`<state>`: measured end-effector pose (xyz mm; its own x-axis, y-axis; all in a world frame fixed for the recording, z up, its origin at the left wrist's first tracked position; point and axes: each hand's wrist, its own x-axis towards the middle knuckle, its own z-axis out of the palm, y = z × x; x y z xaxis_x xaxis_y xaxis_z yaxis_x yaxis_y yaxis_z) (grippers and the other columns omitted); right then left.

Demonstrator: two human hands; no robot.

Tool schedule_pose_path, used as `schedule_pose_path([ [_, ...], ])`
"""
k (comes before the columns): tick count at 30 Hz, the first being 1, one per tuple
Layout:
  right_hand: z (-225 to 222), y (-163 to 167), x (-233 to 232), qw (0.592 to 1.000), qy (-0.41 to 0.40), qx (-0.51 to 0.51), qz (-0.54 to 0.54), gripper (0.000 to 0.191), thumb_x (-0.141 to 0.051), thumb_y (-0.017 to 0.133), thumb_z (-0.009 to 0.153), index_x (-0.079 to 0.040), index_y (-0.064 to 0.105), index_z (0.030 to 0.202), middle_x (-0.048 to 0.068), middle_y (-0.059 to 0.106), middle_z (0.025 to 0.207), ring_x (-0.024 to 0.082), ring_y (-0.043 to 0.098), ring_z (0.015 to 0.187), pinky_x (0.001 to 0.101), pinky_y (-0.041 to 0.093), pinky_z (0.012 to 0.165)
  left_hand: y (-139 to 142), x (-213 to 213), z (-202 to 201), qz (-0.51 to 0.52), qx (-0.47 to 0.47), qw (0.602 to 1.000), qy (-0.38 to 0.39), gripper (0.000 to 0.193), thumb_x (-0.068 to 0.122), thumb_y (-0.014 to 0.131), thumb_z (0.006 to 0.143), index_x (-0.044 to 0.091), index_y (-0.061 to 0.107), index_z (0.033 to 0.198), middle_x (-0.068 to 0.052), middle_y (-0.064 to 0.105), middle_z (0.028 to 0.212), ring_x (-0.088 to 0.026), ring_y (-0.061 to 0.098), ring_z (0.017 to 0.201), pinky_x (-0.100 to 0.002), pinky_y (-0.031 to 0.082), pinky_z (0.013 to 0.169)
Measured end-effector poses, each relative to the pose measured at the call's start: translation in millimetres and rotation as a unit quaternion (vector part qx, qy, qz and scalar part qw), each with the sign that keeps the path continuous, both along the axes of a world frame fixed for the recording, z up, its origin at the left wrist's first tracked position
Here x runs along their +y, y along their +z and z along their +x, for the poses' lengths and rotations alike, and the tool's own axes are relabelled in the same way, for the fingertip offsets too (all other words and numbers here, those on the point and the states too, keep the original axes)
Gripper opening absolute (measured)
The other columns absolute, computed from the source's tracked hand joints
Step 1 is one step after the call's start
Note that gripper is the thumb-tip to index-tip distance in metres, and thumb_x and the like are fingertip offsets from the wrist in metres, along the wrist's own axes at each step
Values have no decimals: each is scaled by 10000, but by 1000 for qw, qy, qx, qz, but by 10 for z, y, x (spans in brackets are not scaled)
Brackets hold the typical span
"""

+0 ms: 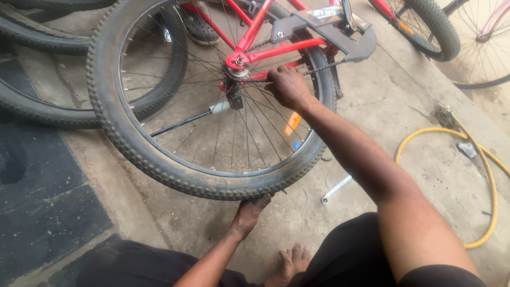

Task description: The person sits on the ground beside a red bicycle and works on the rear wheel, using a spanner to loosen the axle nuts. They manipulate the chain, reposition the wheel in the frame, and check its alignment by hand.

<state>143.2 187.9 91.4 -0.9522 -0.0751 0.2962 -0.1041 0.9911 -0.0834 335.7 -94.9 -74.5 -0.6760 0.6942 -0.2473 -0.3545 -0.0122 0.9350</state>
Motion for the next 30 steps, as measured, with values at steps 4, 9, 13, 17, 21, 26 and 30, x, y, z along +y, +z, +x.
schedule_pose_path([
  [4, -85, 2, -28, 1000, 13, 20, -9, 172, -262, 723, 944, -95, 692, 910, 153, 662, 908, 393, 630, 979, 530, 454, 887, 32, 0, -27, 49, 37, 998, 18, 606, 515, 658, 939, 30, 682, 1301, -105, 719, 1306, -220, 616, 1240, -346, 430, 1085],
  [9, -131, -2, -1, 999, 44, -3, -16, 147, -220, 715, 931, -78, 690, 900, 149, 663, 932, 399, 632, 942, 519, 477, 826, 62, -1, -60, 36, 58, 998, 8, 625, 493, 645, 944, 31, 631, 1364, -103, 670, 1391, -222, 571, 1324, -351, 381, 1132],
  [13, -194, -58, -10, 999, 26, 28, -33, 125, -197, 707, 948, -77, 683, 922, 136, 655, 955, 384, 632, 948, 513, 479, 830, 47, 6, -75, 77, 74, 994, 21, 631, 484, 650, 961, 13, 613, 1380, -116, 652, 1406, -228, 556, 1333, -352, 373, 1146],
  [17, -311, -128, -70, 996, 15, 82, -38, 123, -186, 691, 967, -78, 669, 913, 121, 646, 957, 367, 627, 1000, 508, 461, 878, 28, -9, -75, 56, 64, 996, 26, 636, 487, 668, 947, 9, 618, 1364, -118, 668, 1376, -226, 574, 1297, -351, 391, 1128],
  [21, -369, -134, -103, 996, 16, 70, -48, 129, -210, 679, 960, -84, 674, 930, 117, 647, 972, 360, 623, 1020, 512, 442, 893, 18, -49, -63, 27, 16, 999, 20, 646, 522, 692, 910, 12, 651, 1306, -124, 717, 1239, -226, 627, 1141, -357, 473, 1034],
  [26, -277, -41, -69, 999, 13, -25, -42, 173, -235, 705, 978, -81, 682, 902, 140, 643, 918, 364, 630, 947, 523, 446, 911, 8, -75, -53, -5, -39, 999, 14, 684, 603, 686, 860, 22, 696, 1220, -103, 744, 1123, -203, 673, 1065, -359, 511, 987],
  [30, -163, 23, -16, 994, 55, -30, -94, 193, -225, 740, 935, -49, 662, 946, 157, 647, 947, 400, 629, 937, 501, 492, 789, -7, -60, -55, 25, -53, 998, 26, 705, 614, 706, 841, 18, 676, 1216, -103, 735, 1118, -216, 679, 1053, -369, 518, 977],
])
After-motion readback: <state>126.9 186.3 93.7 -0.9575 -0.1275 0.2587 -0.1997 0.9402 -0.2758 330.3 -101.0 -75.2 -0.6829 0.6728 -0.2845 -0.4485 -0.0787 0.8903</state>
